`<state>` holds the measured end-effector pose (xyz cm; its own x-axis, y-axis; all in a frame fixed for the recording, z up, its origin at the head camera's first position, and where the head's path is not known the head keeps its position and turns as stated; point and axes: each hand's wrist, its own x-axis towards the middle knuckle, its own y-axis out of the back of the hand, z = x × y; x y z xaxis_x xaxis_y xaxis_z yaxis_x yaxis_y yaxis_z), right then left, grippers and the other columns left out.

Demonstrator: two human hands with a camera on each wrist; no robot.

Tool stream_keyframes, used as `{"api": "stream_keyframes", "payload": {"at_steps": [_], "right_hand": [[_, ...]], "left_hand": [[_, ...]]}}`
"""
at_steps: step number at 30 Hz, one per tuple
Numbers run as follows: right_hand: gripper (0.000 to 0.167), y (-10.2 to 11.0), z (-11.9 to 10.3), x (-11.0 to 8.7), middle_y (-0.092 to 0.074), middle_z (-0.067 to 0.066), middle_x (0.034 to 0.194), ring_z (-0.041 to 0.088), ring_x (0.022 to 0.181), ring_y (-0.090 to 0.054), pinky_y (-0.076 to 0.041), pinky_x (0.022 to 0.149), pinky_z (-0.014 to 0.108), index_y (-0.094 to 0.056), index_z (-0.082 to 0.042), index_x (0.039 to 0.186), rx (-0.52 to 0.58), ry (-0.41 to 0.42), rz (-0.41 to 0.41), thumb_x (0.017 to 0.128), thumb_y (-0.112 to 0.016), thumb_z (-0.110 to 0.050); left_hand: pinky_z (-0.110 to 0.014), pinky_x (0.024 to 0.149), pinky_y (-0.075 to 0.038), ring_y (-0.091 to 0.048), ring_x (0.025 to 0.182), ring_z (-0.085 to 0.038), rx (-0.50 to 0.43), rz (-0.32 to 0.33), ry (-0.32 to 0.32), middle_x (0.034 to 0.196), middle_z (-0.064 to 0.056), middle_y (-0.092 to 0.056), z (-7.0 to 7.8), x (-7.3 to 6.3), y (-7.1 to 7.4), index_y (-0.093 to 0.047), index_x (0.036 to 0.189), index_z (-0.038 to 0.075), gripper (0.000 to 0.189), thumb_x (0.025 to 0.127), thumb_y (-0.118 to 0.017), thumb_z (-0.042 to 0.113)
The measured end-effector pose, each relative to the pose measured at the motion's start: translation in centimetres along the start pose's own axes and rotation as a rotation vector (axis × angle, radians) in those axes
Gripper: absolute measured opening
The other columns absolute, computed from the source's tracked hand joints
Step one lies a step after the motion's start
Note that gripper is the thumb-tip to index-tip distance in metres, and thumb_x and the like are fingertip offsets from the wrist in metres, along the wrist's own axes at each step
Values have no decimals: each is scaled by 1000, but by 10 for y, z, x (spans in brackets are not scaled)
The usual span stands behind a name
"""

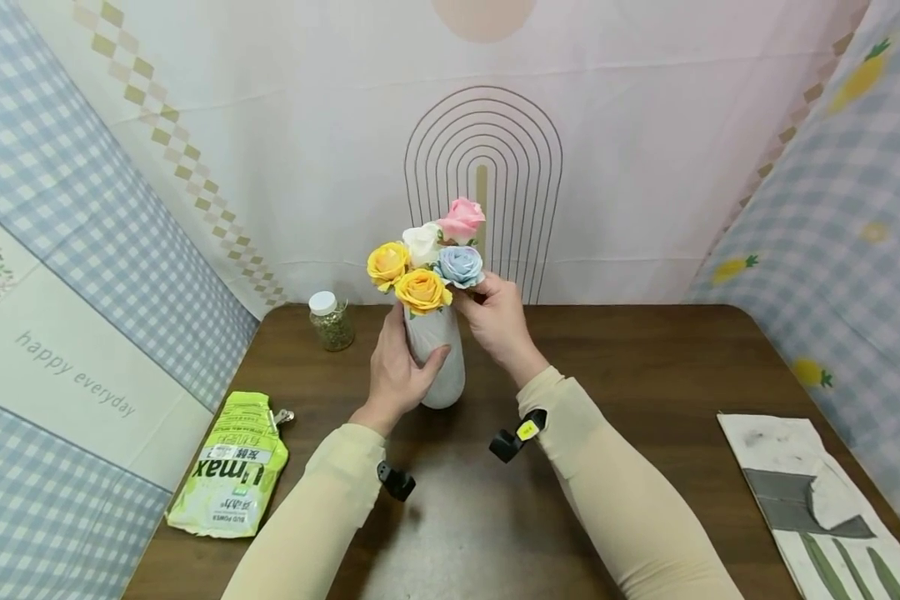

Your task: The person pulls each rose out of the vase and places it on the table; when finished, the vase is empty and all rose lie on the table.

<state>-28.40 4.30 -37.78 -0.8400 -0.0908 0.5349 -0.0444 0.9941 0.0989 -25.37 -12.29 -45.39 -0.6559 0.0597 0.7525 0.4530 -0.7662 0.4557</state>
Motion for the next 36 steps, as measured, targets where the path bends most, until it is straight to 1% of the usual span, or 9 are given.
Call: {"api": "stream_keyframes", "payload": {"at_steps": [4, 11, 16, 21, 25, 28, 31, 34, 36], "right_hand": [[21, -5, -1, -2, -67, 19, 110, 15, 94, -61, -52, 75, 22, -72, 5, 105, 37, 32, 89, 84, -69, 5], [14, -10, -35, -10, -67, 24, 101, 5, 81, -58, -49, 68, 18, -70, 14, 96, 27, 31, 193, 84, -66, 9], [11, -11, -42, -10, -69, 24, 92, 4, 74, -56, -48, 64, 17, -71, 14, 92, -13, 36, 235, 84, -65, 9], [10, -10, -47, -9, -70, 22, 87, 6, 73, -58, -48, 63, 18, -73, 10, 91, -89, 61, 208, 85, -67, 4], [11, -10, -54, -8, -71, 20, 86, 8, 70, -58, -48, 60, 18, -73, 9, 93, -110, 82, 184, 85, -68, 2], [15, -10, -61, -7, -70, 21, 90, 9, 70, -57, -48, 59, 20, -72, 9, 98, -51, 88, 153, 86, -70, 0], [20, -8, -66, -7, -69, 21, 98, 9, 75, -57, -49, 61, 22, -71, 9, 104, 28, 70, 127, 86, -70, -1], [22, -7, -63, -9, -70, 18, 102, 8, 82, -60, -50, 65, 23, -69, 9, 106, 89, 41, 142, 86, -69, 0], [22, -6, -55, -10, -70, 18, 98, 10, 80, -62, -51, 66, 23, -69, 9, 106, 147, 18, 168, 87, -68, 0]], "left_hand": [[-50, 92, -46, -52, 116, -30, 1, -6, 1, 132, -16, -50, 1, -1, -2, -28, 148, 3, 86, 84, -66, 48], [-49, 93, -45, -50, 117, -29, -4, -8, -4, 133, -16, -49, 2, 1, -4, -27, 148, 3, 88, 84, -65, 51], [-50, 92, -45, -50, 118, -30, -1, -22, 3, 135, -16, -47, 4, 3, -4, -26, 150, 4, 89, 84, -66, 49], [-50, 92, -45, -51, 116, -31, 2, -25, 19, 133, -17, -48, 3, 3, -3, -26, 149, 4, 87, 85, -64, 49], [-50, 92, -45, -50, 116, -30, 4, -34, 30, 134, -17, -48, 3, 3, -2, -25, 149, 4, 88, 85, -64, 49], [-51, 91, -45, -50, 116, -31, 13, -33, 32, 134, -17, -47, 1, 2, -2, -24, 150, 4, 88, 85, -64, 50], [-51, 90, -45, -50, 114, -31, 16, -27, 31, 133, -16, -47, 0, 1, -1, -25, 150, 5, 88, 85, -64, 51], [-52, 89, -46, -51, 114, -32, 17, -21, 27, 133, -16, -48, -1, 0, -1, -26, 149, 5, 89, 85, -63, 53], [-52, 89, -46, -50, 114, -32, 20, -21, 28, 133, -16, -47, -2, 0, 0, -26, 149, 4, 88, 85, -62, 54]]}}
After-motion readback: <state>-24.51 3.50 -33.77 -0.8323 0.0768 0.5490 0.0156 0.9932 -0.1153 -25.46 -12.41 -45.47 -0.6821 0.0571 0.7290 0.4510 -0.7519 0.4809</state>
